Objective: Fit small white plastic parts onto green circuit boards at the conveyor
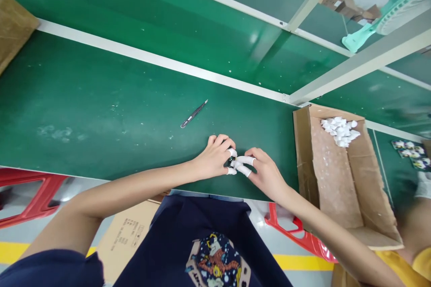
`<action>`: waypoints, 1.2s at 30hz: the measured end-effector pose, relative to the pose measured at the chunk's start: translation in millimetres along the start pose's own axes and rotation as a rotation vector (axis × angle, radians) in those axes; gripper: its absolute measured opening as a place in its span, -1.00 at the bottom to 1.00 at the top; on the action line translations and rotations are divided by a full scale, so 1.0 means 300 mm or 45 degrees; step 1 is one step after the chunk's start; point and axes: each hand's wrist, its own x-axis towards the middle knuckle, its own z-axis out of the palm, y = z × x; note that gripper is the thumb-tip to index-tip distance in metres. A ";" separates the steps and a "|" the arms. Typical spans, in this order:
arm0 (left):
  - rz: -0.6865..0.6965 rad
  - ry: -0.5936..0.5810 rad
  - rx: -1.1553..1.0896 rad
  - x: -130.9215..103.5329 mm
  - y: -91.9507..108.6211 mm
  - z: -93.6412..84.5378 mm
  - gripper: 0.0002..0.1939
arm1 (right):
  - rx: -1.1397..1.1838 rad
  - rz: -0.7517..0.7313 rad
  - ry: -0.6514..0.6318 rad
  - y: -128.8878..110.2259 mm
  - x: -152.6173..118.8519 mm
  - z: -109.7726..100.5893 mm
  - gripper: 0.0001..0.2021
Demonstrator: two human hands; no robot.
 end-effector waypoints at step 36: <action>0.492 0.228 0.499 -0.030 -0.008 0.031 -0.74 | 1.050 0.579 -0.555 0.091 0.057 0.008 -0.58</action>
